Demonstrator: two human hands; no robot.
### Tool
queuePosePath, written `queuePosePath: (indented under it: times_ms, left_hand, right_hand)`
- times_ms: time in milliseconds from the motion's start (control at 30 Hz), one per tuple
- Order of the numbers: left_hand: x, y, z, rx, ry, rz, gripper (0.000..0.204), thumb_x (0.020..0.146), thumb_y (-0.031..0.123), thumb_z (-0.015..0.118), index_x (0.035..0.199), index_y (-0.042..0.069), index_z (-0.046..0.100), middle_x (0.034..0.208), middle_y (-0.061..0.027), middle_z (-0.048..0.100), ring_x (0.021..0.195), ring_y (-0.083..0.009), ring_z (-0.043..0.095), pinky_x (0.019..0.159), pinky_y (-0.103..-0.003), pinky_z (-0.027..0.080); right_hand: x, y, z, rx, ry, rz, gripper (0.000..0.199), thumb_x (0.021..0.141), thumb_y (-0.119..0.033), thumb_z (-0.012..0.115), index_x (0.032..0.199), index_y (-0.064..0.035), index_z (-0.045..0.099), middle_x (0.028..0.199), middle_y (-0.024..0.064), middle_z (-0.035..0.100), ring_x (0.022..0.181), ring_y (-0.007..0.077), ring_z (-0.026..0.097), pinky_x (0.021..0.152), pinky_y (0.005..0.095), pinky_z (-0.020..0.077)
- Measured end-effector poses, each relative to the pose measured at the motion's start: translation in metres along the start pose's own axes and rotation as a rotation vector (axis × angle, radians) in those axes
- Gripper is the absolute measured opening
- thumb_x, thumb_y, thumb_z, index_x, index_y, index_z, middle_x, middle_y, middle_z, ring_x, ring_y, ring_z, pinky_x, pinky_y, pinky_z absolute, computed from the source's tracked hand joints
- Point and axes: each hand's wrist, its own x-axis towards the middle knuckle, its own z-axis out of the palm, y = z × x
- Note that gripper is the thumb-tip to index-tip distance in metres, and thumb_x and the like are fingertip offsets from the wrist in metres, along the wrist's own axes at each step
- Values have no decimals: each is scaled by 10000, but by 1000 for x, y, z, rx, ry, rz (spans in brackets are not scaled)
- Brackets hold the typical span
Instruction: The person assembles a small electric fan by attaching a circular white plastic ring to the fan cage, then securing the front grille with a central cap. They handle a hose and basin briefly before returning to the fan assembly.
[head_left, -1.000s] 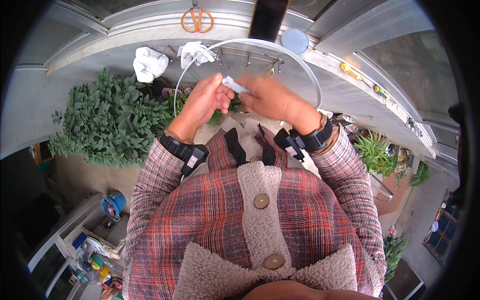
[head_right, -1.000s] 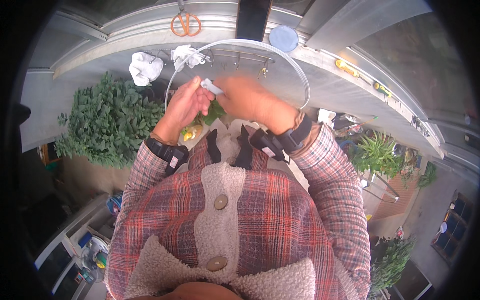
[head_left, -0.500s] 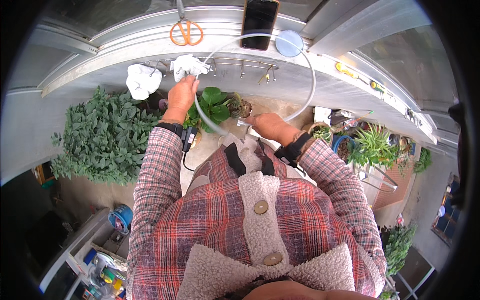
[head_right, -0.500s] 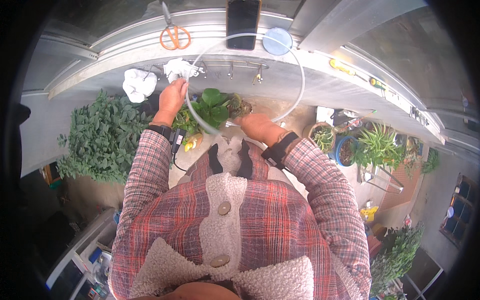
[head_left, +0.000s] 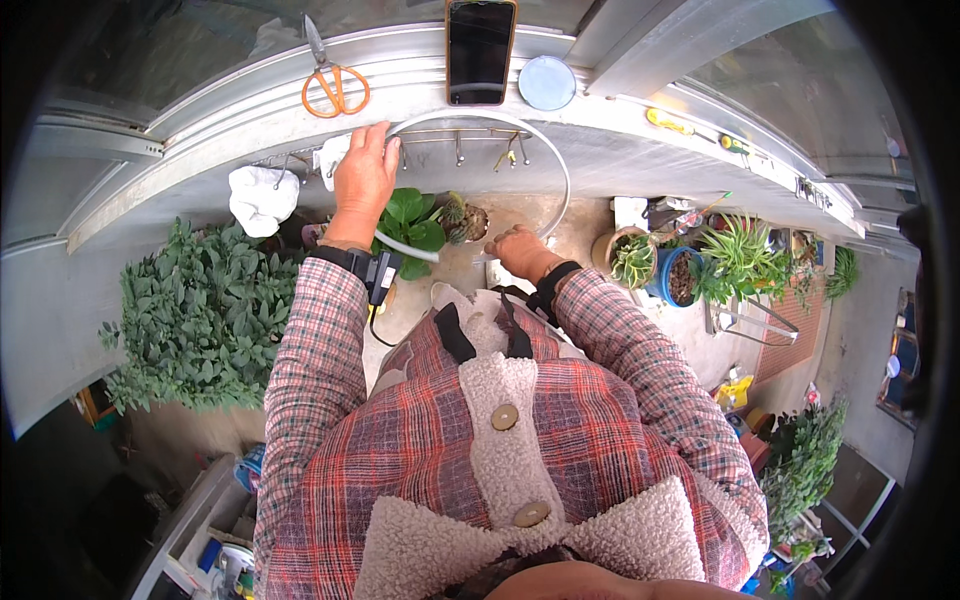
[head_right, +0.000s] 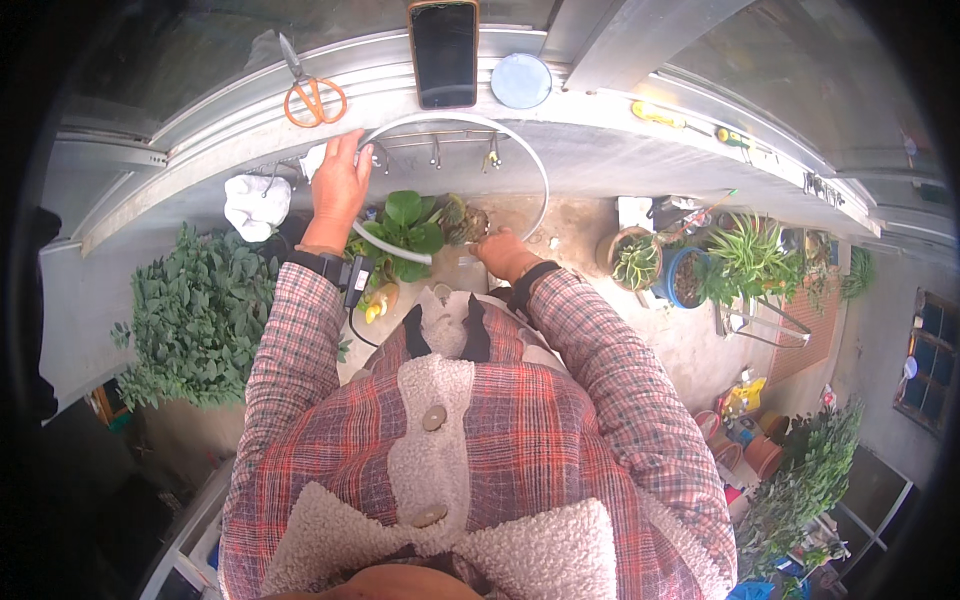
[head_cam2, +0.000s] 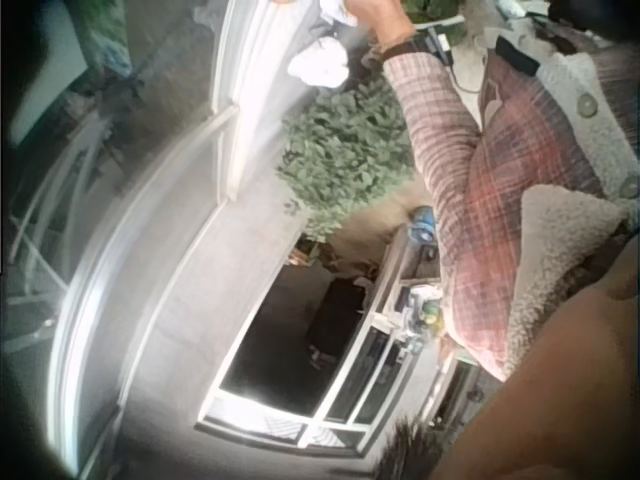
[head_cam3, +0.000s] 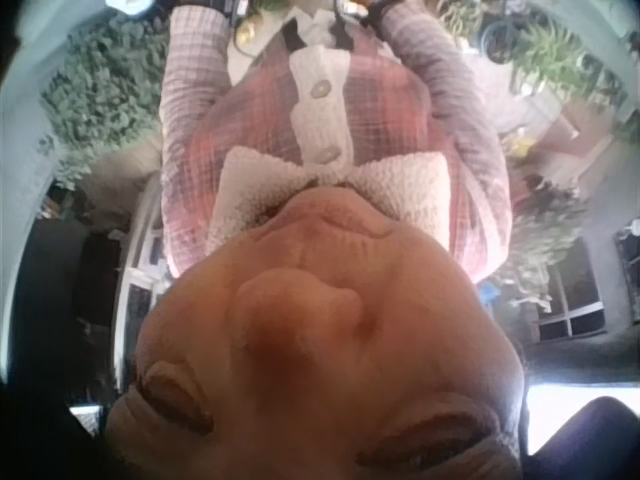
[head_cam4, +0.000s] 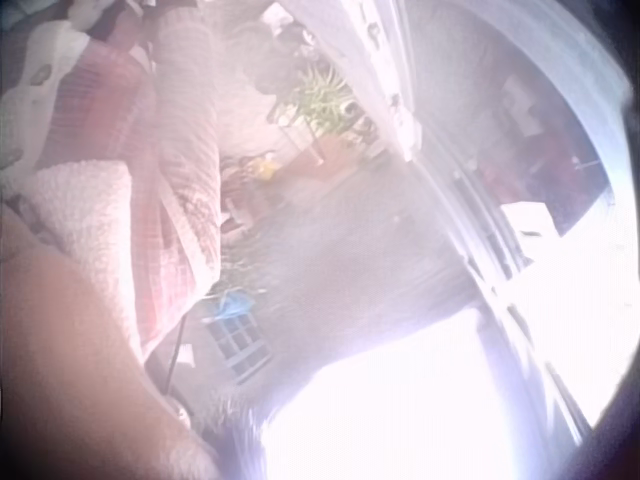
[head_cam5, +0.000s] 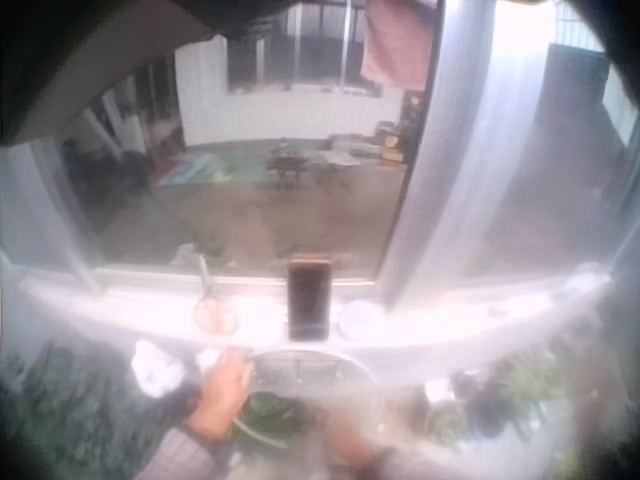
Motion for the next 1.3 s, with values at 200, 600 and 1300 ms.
queuePosePath:
  times_ms: [200,600,1300]
  left_hand:
    - [11,3,6,62,-155,56,192,896,274,600,1004,116,622,940,-112,621,803,-347,629,662,-445,513]
    - [-65,20,-19,99,50,-1,239,863,193,636,1078,91,612,1026,-94,637,864,-307,638,723,-388,521]
    - [-501,187,-23,126,-71,-1273,154,886,162,598,1001,76,654,963,-160,667,801,-334,655,692,-408,536]
  right_hand:
    - [-27,10,-29,308,309,166,219,819,-173,604,1022,-116,661,925,120,684,885,340,647,831,440,487]
    - [-6,78,-218,-55,1059,223,597,707,-149,764,1232,-26,508,1262,201,514,1143,378,512,964,426,445]
    - [-21,95,-223,5,1272,-25,495,801,-20,663,1263,-15,489,1043,126,534,981,271,561,843,355,496]
